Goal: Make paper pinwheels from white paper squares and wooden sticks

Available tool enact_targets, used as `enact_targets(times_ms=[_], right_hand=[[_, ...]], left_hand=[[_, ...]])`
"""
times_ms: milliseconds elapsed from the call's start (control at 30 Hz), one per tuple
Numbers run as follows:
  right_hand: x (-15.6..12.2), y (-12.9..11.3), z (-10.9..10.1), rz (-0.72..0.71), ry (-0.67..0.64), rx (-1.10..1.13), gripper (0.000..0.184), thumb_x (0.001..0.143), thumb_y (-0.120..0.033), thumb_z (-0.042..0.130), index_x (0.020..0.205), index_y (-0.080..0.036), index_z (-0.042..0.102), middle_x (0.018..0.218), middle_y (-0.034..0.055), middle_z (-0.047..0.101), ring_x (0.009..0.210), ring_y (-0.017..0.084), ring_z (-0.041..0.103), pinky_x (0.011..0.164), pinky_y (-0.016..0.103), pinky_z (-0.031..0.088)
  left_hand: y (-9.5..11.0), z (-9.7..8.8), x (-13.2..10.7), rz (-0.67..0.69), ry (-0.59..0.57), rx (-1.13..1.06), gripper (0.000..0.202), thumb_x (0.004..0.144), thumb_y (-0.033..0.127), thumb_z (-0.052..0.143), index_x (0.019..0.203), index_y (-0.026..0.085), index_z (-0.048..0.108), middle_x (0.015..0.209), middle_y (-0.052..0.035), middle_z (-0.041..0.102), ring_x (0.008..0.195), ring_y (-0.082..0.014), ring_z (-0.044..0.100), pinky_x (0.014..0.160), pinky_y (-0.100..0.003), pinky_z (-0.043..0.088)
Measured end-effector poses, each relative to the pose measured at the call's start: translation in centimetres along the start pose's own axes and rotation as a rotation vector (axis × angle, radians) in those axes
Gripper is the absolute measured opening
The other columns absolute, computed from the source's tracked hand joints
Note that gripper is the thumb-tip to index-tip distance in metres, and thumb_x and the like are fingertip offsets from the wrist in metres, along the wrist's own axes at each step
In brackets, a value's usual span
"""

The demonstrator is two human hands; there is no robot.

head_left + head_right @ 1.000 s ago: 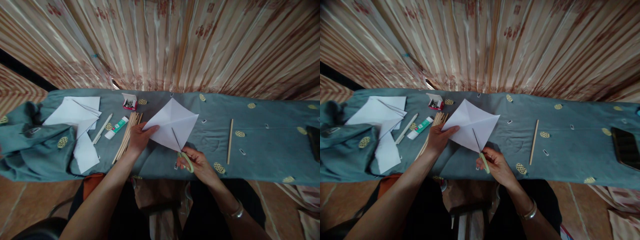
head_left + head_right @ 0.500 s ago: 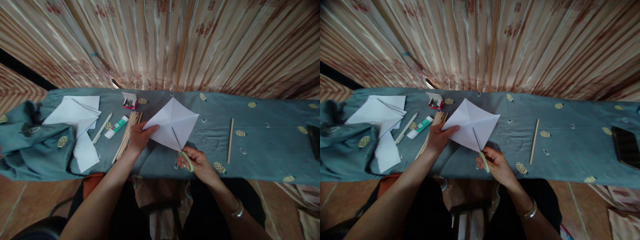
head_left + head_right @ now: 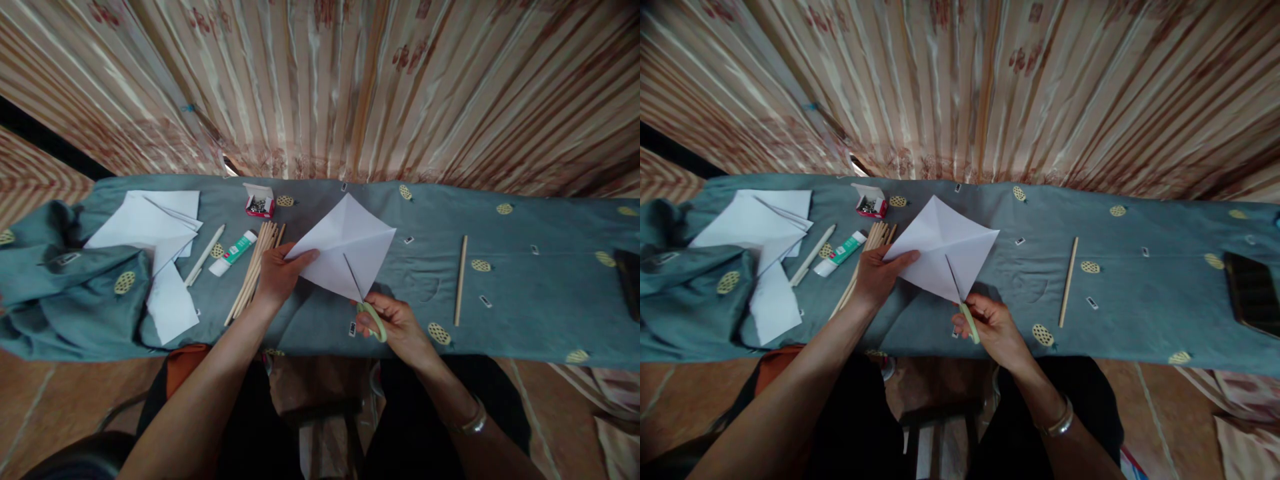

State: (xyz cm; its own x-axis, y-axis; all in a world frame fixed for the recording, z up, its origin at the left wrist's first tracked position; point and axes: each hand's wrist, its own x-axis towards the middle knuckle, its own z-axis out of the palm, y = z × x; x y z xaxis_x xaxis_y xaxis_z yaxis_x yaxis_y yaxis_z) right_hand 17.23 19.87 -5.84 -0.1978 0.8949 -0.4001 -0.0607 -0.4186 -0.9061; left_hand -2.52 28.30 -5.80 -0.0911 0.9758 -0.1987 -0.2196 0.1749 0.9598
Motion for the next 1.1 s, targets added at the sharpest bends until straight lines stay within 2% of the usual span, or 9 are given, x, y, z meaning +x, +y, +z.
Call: enact_targets(times_ms=[233, 367, 467, 567, 633, 700, 800, 933, 1100], right_hand=[[-0.5, 0.0, -0.9, 0.031, -0.101, -0.038, 0.055, 0.069, -0.063, 0.076, 0.100, -0.019, 0.064, 0.072, 0.0028, 0.070, 0.055, 0.012, 0.058, 0.049, 0.023, 0.045], [-1.8, -1.0, -3.6, 0.152, -0.168, -0.108, 0.056, 0.063, -0.058, 0.083, 0.097, -0.017, 0.069, 0.067, 0.0013, 0.067, 0.056, 0.011, 0.056, 0.050, 0.022, 0.043], [-2.9, -1.8, -6.1, 0.094, -0.194, -0.100, 0.055, 0.061, -0.057, 0.084, 0.095, -0.016, 0.072, 0.065, 0.0028, 0.067, 0.055, 0.012, 0.056, 0.050, 0.024, 0.045], [-3.0, -2.1, -7.5, -0.133, 0.074, -0.065, 0.053, 0.062, -0.055, 0.084, 0.100, -0.020, 0.072, 0.070, 0.0033, 0.070, 0.057, 0.014, 0.059, 0.053, 0.027, 0.047], [-2.6, -2.0, -7.6, -0.278, 0.338, -0.073, 0.049, 0.063, -0.048, 0.086, 0.103, -0.024, 0.070, 0.079, 0.0030, 0.073, 0.067, 0.017, 0.065, 0.061, 0.030, 0.051], [-2.1, -2.1, -7.3, -0.369, 0.494, -0.107, 0.050, 0.063, -0.043, 0.086, 0.106, -0.026, 0.067, 0.089, 0.0039, 0.074, 0.079, 0.020, 0.068, 0.071, 0.033, 0.053], [-1.5, -2.2, -6.6, -0.399, 0.471, -0.174, 0.054, 0.062, -0.039, 0.086, 0.109, -0.026, 0.064, 0.094, 0.0040, 0.075, 0.085, 0.021, 0.068, 0.076, 0.035, 0.053], [-1.2, -2.2, -5.7, -0.372, 0.388, -0.360, 0.047, 0.064, -0.035, 0.083, 0.106, -0.024, 0.066, 0.076, -0.0015, 0.072, 0.070, 0.017, 0.064, 0.069, 0.033, 0.050], [-0.3, -1.5, -5.2, -0.372, 0.471, -0.370, 0.038, 0.063, -0.033, 0.079, 0.097, -0.021, 0.067, 0.061, -0.0061, 0.062, 0.059, 0.013, 0.055, 0.064, 0.030, 0.046]], left_hand=[[0.3, -0.4, 0.4, 0.008, 0.016, -0.006, 0.030, 0.052, 0.030, 0.089, 0.073, 0.013, 0.077, 0.068, -0.0036, 0.073, 0.058, -0.0169, 0.063, 0.058, -0.029, 0.051], [1.1, -1.2, 0.8, 0.054, 0.066, -0.041, 0.030, 0.052, 0.030, 0.089, 0.074, 0.015, 0.078, 0.069, -0.0023, 0.074, 0.058, -0.0151, 0.064, 0.060, -0.028, 0.052], [1.6, -1.7, 0.9, 0.058, 0.068, -0.070, 0.031, 0.052, 0.030, 0.089, 0.076, 0.014, 0.078, 0.070, -0.0031, 0.074, 0.058, -0.0145, 0.064, 0.061, -0.027, 0.053], [1.7, -1.8, 0.7, 0.017, 0.008, -0.038, 0.032, 0.050, 0.031, 0.091, 0.073, 0.014, 0.078, 0.068, -0.0035, 0.074, 0.057, -0.0153, 0.064, 0.060, -0.027, 0.054], [1.6, -1.7, 0.4, -0.032, -0.077, 0.011, 0.032, 0.049, 0.031, 0.091, 0.073, 0.014, 0.078, 0.071, -0.0046, 0.076, 0.059, -0.0174, 0.066, 0.061, -0.029, 0.055], [1.4, -1.5, 0.0, -0.105, -0.176, 0.065, 0.033, 0.049, 0.032, 0.091, 0.075, 0.015, 0.079, 0.074, -0.0065, 0.077, 0.062, -0.0202, 0.068, 0.063, -0.032, 0.057], [1.0, -1.1, -0.4, -0.208, -0.295, 0.135, 0.033, 0.048, 0.032, 0.091, 0.074, 0.014, 0.079, 0.072, -0.0090, 0.077, 0.059, -0.0217, 0.068, 0.059, -0.033, 0.057], [0.9, -0.5, -0.7, -0.244, -0.373, 0.178, 0.027, 0.049, 0.029, 0.089, 0.067, 0.013, 0.077, 0.063, -0.0080, 0.073, 0.053, -0.0201, 0.065, 0.052, -0.030, 0.052], [1.4, 0.3, -0.8, -0.188, -0.243, -0.009, 0.051, 0.052, 0.031, 0.089, 0.099, 0.015, 0.075, 0.085, -0.0079, 0.077, 0.071, -0.0200, 0.070, 0.065, -0.029, 0.055]])
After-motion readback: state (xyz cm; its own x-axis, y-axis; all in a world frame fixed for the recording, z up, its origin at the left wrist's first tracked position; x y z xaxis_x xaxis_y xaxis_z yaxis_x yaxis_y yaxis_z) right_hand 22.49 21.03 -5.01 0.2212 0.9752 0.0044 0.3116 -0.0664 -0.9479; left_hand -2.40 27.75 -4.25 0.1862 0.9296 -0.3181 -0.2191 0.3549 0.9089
